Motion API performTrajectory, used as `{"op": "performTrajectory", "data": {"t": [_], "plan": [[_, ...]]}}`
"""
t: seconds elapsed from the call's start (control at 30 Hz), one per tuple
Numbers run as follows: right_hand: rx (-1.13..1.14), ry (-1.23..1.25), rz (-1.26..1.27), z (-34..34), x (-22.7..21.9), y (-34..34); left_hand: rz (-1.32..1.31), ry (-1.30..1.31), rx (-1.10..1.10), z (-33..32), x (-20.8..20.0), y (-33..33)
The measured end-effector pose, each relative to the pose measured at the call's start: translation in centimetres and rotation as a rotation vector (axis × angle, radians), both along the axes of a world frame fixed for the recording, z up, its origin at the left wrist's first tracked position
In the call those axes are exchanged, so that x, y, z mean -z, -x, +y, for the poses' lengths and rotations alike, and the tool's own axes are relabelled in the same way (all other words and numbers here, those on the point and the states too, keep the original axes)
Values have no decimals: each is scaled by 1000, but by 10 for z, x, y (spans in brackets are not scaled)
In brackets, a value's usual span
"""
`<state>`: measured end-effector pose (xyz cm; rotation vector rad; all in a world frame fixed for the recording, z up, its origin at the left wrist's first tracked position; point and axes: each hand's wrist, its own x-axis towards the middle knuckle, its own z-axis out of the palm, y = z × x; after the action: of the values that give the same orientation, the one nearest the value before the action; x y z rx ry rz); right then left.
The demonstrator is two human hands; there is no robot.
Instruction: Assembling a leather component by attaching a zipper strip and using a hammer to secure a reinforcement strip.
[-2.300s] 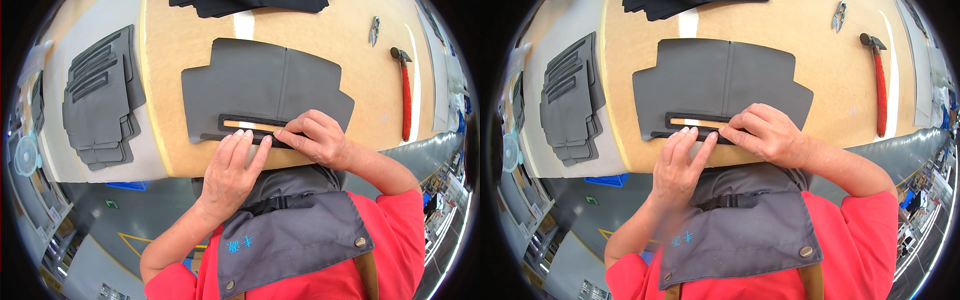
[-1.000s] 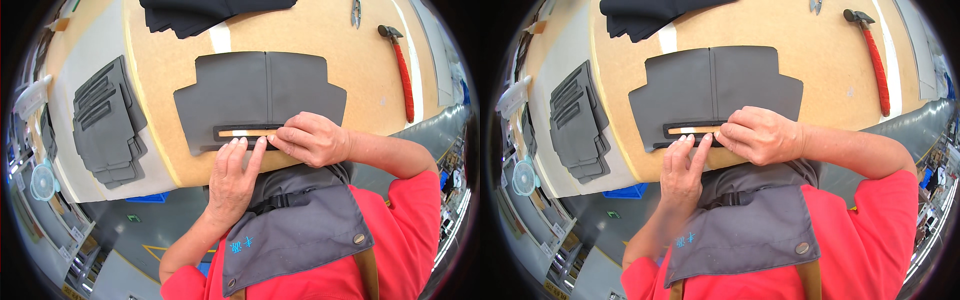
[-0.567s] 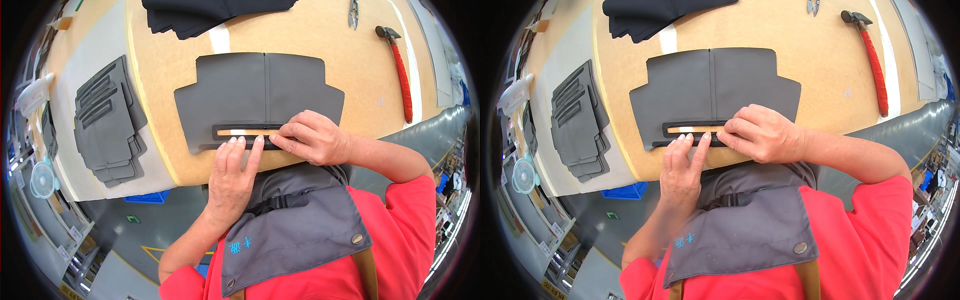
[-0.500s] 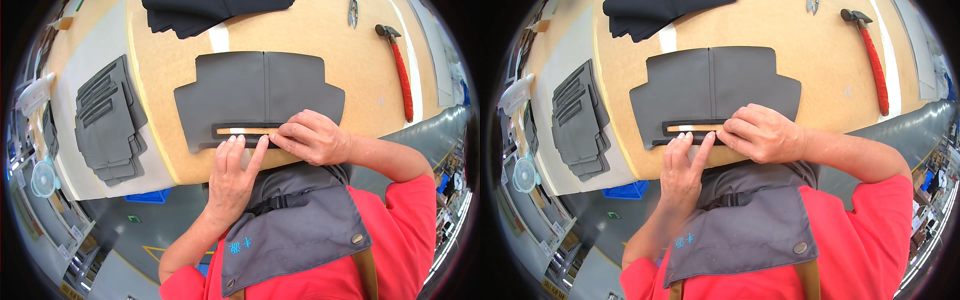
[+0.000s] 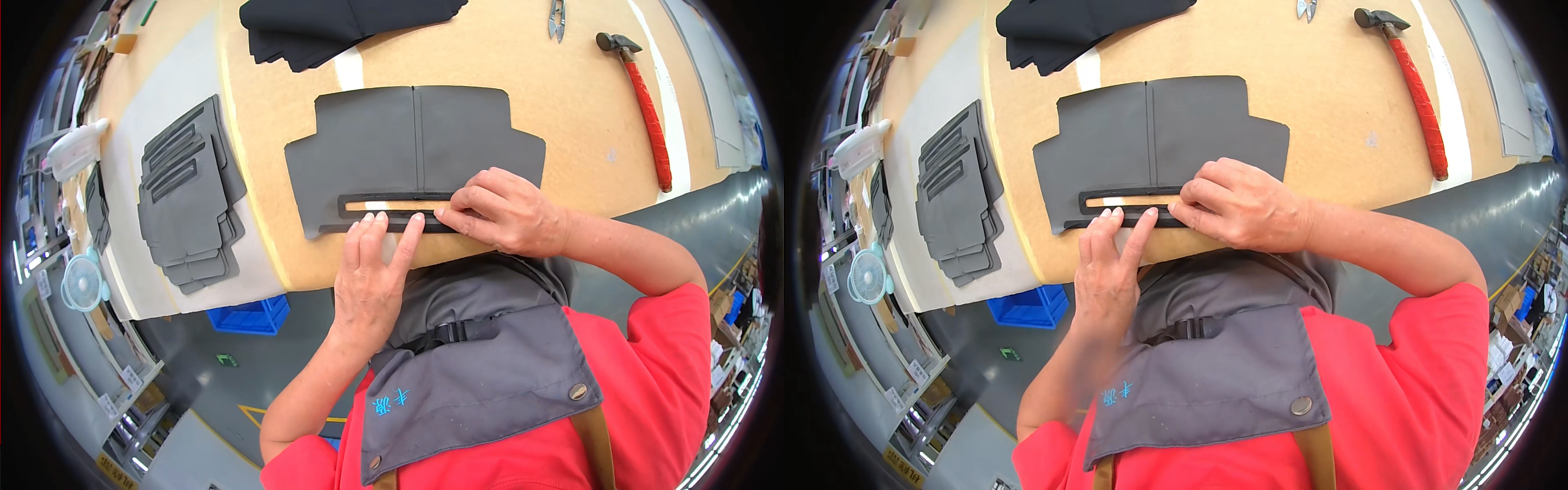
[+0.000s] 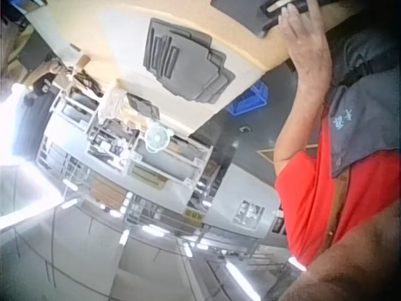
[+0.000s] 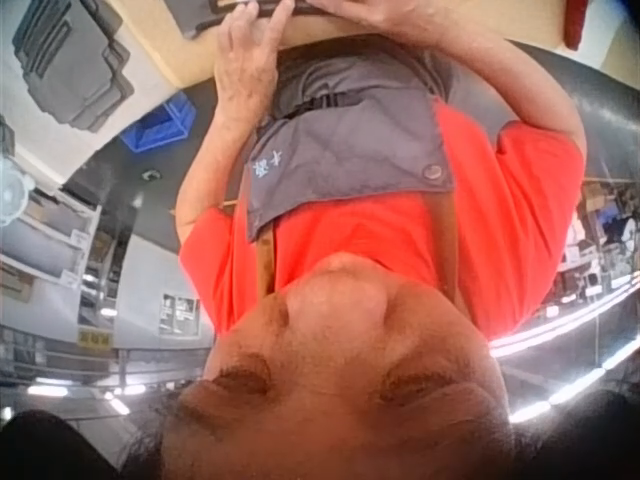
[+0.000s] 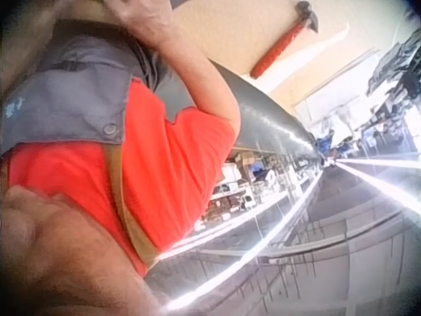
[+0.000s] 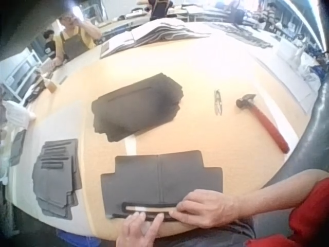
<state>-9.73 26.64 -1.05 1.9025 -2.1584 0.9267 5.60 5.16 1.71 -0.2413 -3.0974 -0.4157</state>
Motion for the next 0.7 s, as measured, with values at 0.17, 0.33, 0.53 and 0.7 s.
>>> {"op": "performTrajectory", "data": {"t": [0.17,0.33,0.53,0.7], "plan": [[-3,17,44,1,-1,0,24,68,-9,8,-3,2],[19,-50,-81,12,-1,1,49,125,-37,15,-2,-2],[-15,-38,67,13,-3,-1,56,137,4,30,1,-1],[-34,-23,21,18,-1,0,134,188,33,37,1,1]]}}
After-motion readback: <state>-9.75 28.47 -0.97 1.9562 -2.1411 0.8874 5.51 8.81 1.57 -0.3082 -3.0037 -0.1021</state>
